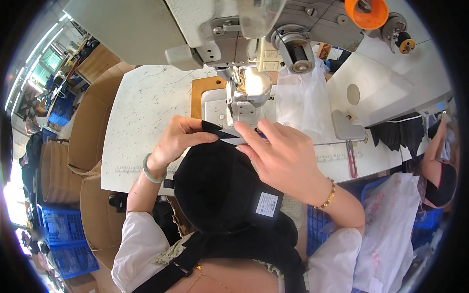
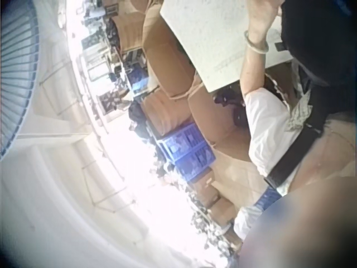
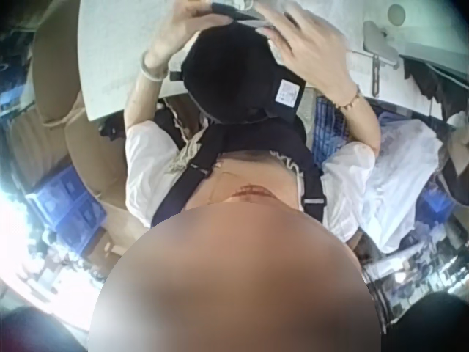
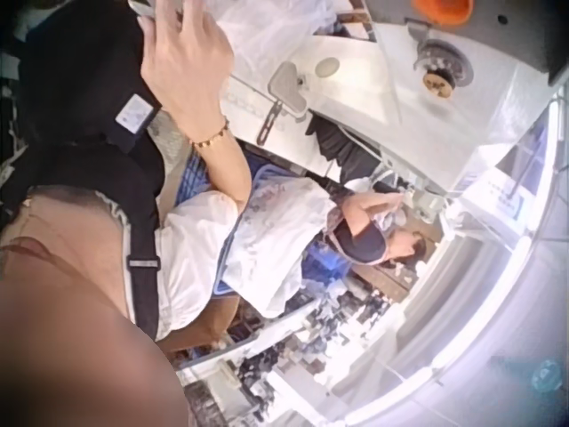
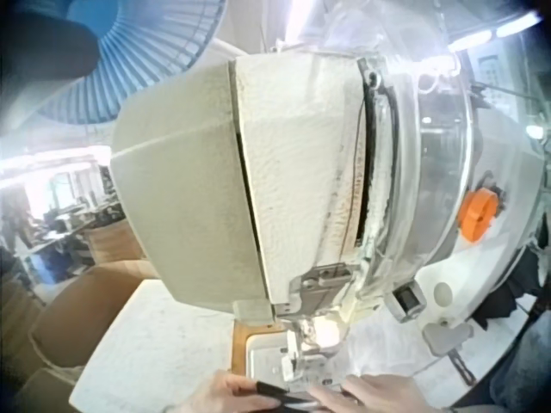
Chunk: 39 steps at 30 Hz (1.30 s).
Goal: The recorder uses an industrial sewing machine to stitch components of a black shoe upper.
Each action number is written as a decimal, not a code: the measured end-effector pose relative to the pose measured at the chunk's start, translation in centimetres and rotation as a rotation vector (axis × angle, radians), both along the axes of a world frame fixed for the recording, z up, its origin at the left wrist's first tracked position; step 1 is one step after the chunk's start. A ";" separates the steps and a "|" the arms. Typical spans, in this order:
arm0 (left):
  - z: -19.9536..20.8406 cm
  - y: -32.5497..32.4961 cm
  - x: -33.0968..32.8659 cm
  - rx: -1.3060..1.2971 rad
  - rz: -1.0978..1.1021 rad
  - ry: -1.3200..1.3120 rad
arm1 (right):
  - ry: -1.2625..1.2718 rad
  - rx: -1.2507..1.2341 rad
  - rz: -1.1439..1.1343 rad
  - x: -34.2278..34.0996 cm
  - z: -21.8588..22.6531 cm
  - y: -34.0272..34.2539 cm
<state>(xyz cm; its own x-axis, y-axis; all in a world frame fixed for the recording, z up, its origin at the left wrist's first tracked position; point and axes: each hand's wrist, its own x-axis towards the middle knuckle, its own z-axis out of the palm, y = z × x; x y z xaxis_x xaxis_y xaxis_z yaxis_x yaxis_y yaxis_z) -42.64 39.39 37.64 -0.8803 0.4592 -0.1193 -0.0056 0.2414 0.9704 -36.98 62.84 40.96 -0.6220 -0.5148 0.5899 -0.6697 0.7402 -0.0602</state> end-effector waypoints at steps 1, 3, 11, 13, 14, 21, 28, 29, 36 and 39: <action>0.0 -0.1 -0.1 -0.001 -0.005 0.000 | 0.006 -0.013 0.024 -0.2 -0.1 -0.1; -0.3 -0.3 -0.2 -0.025 -0.014 0.000 | -0.003 -0.014 0.024 -0.4 -0.4 -0.3; -0.9 -0.6 -0.1 0.022 -0.011 0.068 | 0.057 -0.133 -0.098 -1.1 -0.2 -0.4; -1.0 -0.4 -0.1 0.057 -0.002 0.062 | -0.080 -0.310 -0.088 -0.1 0.8 -0.6; -1.1 -0.3 -0.2 0.089 0.009 0.030 | -0.092 -0.308 -0.089 0.6 1.2 -0.9; 0.5 -1.9 1.0 0.263 0.061 -0.135 | -0.918 -0.731 0.260 -0.1 -1.7 -5.2; 2.0 -3.9 5.8 -0.074 0.178 0.141 | -0.636 -0.678 0.196 0.7 -4.4 -5.9; 1.9 -3.9 5.5 -0.106 0.171 0.053 | -0.590 -0.589 0.184 0.8 -4.5 -6.1; 1.3 -3.9 5.9 0.005 0.069 0.082 | -0.452 -0.535 0.150 0.7 -5.2 -5.5; 0.6 -4.3 5.7 0.029 0.125 0.007 | -0.432 -0.504 0.203 0.5 -5.2 -5.2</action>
